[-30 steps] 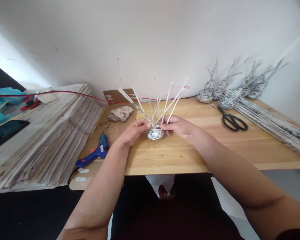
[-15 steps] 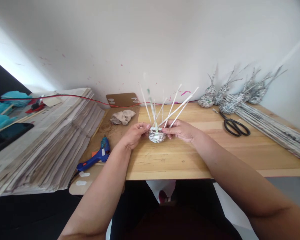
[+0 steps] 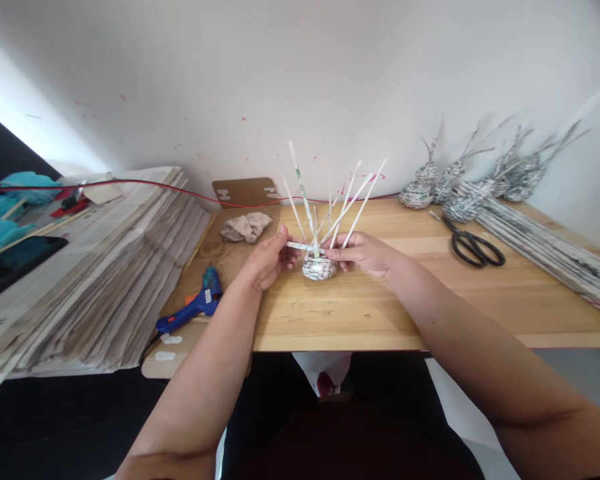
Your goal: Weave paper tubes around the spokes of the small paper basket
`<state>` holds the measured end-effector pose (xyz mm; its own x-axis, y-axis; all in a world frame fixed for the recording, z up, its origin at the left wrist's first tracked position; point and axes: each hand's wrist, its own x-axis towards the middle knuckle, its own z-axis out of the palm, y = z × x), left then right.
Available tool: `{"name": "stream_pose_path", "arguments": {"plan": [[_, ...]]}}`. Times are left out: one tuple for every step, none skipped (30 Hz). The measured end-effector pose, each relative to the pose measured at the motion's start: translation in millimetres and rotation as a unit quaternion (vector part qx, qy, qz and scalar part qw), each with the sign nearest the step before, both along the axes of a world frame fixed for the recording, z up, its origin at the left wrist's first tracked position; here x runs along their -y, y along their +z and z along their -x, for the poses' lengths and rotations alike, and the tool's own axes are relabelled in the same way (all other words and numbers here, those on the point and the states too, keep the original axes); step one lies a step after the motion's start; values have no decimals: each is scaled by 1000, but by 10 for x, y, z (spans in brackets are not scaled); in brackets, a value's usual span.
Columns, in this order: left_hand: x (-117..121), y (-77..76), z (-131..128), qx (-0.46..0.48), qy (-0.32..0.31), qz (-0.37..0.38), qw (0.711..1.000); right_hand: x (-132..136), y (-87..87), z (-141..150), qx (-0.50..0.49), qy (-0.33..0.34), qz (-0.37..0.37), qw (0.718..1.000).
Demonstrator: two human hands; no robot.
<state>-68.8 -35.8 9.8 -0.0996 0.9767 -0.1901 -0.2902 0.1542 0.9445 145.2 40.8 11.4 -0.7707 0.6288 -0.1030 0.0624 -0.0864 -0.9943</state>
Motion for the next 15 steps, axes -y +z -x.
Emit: {"name": "stream_pose_path", "arguments": {"plan": [[1, 8, -8, -3, 5, -3, 1000, 4, 2, 1, 2, 0, -1, 1000], [4, 16, -14, -6, 8, -10, 1000, 7, 3, 1, 3, 1, -2, 1000], [7, 21, -20, -10, 8, -18, 1000, 10, 5, 1, 5, 1, -2, 1000], [10, 24, -24, -12, 8, -26, 1000, 13, 6, 2, 6, 1, -2, 1000], [12, 25, -27, -12, 8, -33, 999, 15, 6, 3, 5, -2, -3, 1000], [15, 22, -29, -9, 8, -39, 999, 17, 6, 5, 3, -5, -3, 1000], [16, 18, -31, -6, 7, -43, 999, 18, 5, 6, 0, -7, -2, 1000], [17, 11, -31, -3, 3, -47, 999, 19, 5, 6, -4, -8, 0, 1000], [17, 3, -30, -4, -5, -49, 999, 20, 5, 6, -7, -7, 0, 1000], [17, -6, -27, -11, -16, -53, 998, 22, 7, 5, -9, -4, 0, 1000], [18, -14, -24, -30, -28, -61, 997, 25, 10, 4, -8, -1, -1, 1000], [20, -20, -20, -62, -35, -76, 995, 28, 15, 2, -7, 0, -4, 1000], [23, -22, -17, -105, -34, -95, 989, 32, 19, 0, -6, -3, -8, 1000], [30, -20, -15, -155, -26, -119, 980, 37, 25, -1, -4, -8, -11, 1000], [40, -13, -17, -203, -12, -143, 969, 43, 29, -1, -3, -14, -13, 1000]]}}
